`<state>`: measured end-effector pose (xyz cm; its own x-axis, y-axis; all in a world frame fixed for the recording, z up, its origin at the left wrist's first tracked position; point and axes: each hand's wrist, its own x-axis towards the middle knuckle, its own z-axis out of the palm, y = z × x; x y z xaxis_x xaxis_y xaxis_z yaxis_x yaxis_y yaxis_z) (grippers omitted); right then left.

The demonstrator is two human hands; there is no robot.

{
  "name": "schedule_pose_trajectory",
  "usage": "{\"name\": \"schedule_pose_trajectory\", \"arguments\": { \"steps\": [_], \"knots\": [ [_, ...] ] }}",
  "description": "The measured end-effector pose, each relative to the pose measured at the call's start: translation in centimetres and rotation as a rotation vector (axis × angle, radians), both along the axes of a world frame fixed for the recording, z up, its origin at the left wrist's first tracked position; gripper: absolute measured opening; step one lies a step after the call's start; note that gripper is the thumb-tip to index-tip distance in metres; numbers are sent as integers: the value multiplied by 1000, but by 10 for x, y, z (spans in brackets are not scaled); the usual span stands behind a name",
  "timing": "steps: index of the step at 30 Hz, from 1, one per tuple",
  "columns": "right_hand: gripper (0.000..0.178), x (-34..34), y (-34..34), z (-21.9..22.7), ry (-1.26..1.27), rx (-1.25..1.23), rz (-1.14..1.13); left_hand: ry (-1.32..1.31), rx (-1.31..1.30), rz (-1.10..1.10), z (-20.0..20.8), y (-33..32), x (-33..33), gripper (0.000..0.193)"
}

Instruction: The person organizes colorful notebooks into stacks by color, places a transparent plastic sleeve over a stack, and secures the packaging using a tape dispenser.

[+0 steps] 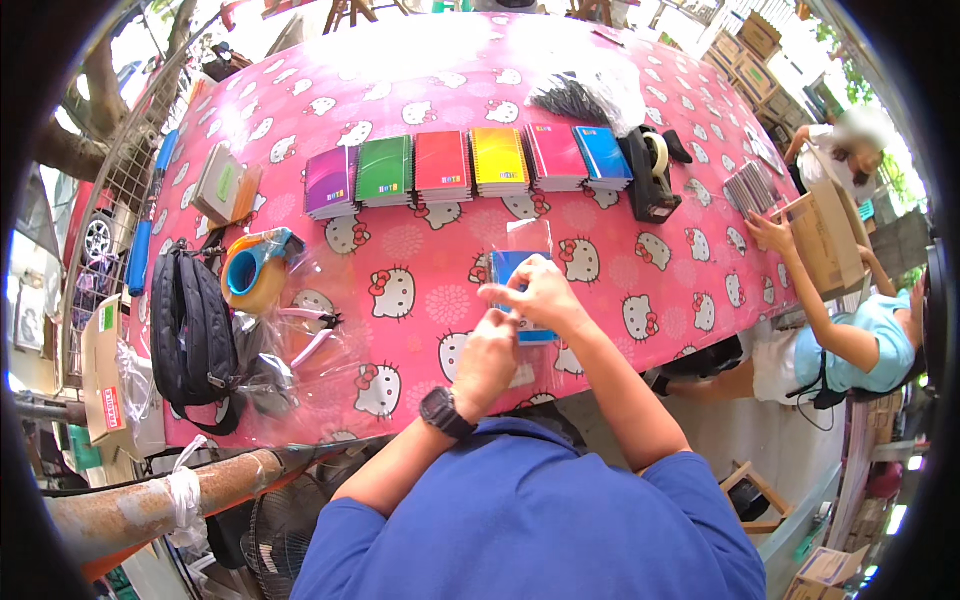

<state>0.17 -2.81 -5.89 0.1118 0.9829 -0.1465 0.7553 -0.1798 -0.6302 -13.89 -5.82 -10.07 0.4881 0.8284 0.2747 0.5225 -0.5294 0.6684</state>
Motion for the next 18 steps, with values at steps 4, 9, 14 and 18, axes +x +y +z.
{"name": "schedule_pose_trajectory", "arguments": {
  "steps": [4,9,14,18],
  "knots": [
    [25,22,6,-39,35,112,-153,-117,-55,-233,7,9,3,26],
    [16,30,8,-32,287,-47,-114,-214,21,-208,-27,74,-12,39],
    [16,29,11,-27,226,-99,-76,59,277,-134,-28,139,34,44],
    [16,45,8,-41,496,-78,-97,-352,228,-80,-26,112,18,39]
  ]
}}
